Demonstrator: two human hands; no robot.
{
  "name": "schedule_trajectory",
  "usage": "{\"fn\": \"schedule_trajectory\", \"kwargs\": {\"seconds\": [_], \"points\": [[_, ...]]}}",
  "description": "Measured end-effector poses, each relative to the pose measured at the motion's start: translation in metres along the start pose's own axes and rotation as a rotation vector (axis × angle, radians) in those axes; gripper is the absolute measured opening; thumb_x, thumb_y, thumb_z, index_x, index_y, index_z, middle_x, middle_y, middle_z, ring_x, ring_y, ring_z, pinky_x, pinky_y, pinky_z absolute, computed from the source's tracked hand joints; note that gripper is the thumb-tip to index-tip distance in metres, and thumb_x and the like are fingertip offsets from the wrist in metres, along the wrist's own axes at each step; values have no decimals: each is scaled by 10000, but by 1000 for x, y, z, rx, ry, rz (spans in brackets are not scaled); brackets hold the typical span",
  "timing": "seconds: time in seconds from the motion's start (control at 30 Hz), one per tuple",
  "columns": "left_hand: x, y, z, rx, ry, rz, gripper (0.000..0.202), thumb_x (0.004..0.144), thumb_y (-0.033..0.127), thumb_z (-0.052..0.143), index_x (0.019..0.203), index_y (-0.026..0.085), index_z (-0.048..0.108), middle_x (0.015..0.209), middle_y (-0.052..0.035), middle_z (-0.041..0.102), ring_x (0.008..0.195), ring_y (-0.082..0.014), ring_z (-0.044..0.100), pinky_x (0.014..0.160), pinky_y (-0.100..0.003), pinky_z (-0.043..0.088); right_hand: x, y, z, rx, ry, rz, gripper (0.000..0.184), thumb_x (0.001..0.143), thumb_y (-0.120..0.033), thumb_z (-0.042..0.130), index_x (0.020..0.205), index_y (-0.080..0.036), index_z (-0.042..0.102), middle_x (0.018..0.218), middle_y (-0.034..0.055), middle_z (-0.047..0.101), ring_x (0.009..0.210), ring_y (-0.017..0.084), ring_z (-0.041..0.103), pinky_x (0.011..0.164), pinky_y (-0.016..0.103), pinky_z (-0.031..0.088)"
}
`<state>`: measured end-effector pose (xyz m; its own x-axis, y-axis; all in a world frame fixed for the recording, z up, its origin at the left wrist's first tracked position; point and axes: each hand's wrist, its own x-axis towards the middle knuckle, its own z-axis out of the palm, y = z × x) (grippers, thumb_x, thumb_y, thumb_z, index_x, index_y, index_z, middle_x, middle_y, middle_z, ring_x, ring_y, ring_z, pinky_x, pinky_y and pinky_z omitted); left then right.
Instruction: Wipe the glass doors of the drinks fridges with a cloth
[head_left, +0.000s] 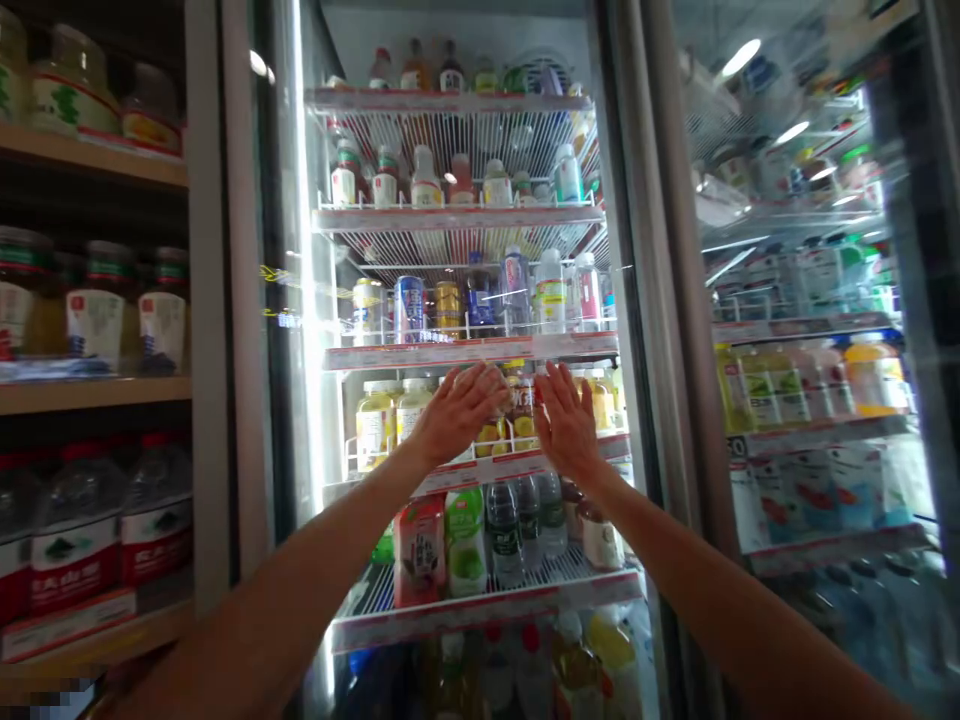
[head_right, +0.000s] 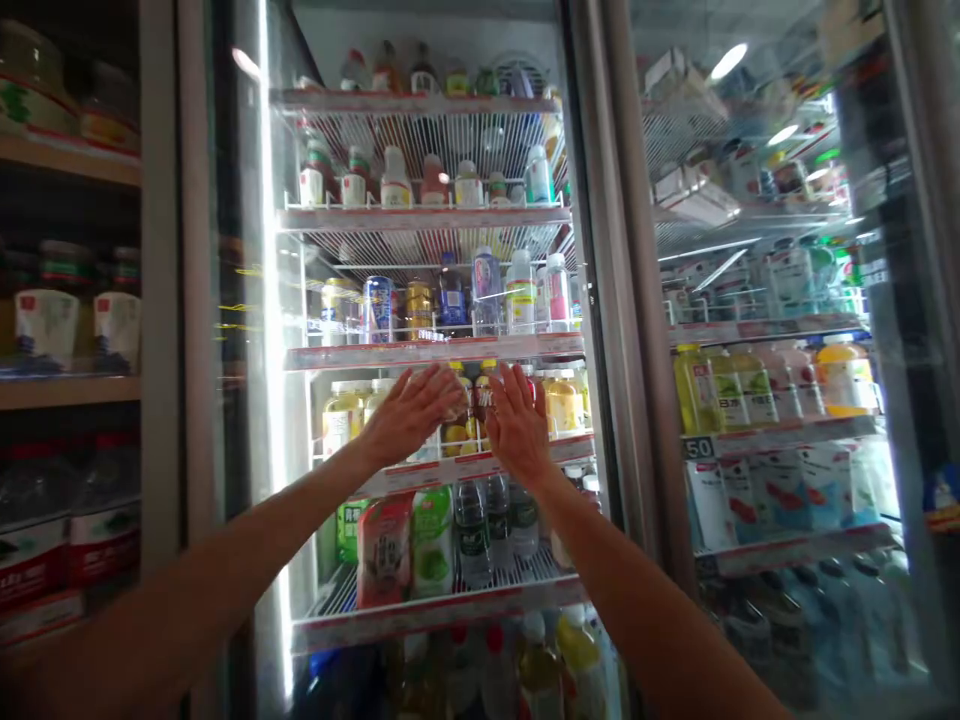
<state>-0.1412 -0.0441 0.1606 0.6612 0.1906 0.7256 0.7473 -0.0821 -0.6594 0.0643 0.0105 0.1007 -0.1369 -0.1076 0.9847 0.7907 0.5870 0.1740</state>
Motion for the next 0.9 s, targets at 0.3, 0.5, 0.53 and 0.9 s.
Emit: {"fn": "schedule_trajectory", "kwargs": {"seconds": [0.3,0.5,0.53,0.9], "points": [[37,30,16,-14,34,46,431,872,259,439,1303,256,429,1413,-38,401,1359,-241,245,1114,-467,179,-12,41,-20,-66,-21,37,506,918,-246,321,1417,-207,251,1449,100,347,1384,210,205,1103,476,191],[69,40,21,-28,139,-286,430,893,271,394,1320,221,408,1441,-92,345,1370,-264,208,1106,-518,161,-17,62,-33,-111,-6,76,538,917,-252,311,1440,-236,186,1454,82,340,1376,220,227,1097,499,200],[72,46,23,-32,134,-266,428,893,270,397,1317,219,411,1440,-90,348,1371,-267,203,1105,-517,164,-18,64,-36,-111,-10,84,541,916,-249,311,1441,-237,184,1455,77,339,1376,220,228,1099,501,198],[115,83,42,-59,204,-193,405,879,209,411,1282,212,446,1402,-83,409,1342,-273,278,1100,-517,191,-25,100,-59,-169,20,96,518,910,-256,314,1421,-204,245,1444,101,356,1380,214,219,1107,498,170]]}}
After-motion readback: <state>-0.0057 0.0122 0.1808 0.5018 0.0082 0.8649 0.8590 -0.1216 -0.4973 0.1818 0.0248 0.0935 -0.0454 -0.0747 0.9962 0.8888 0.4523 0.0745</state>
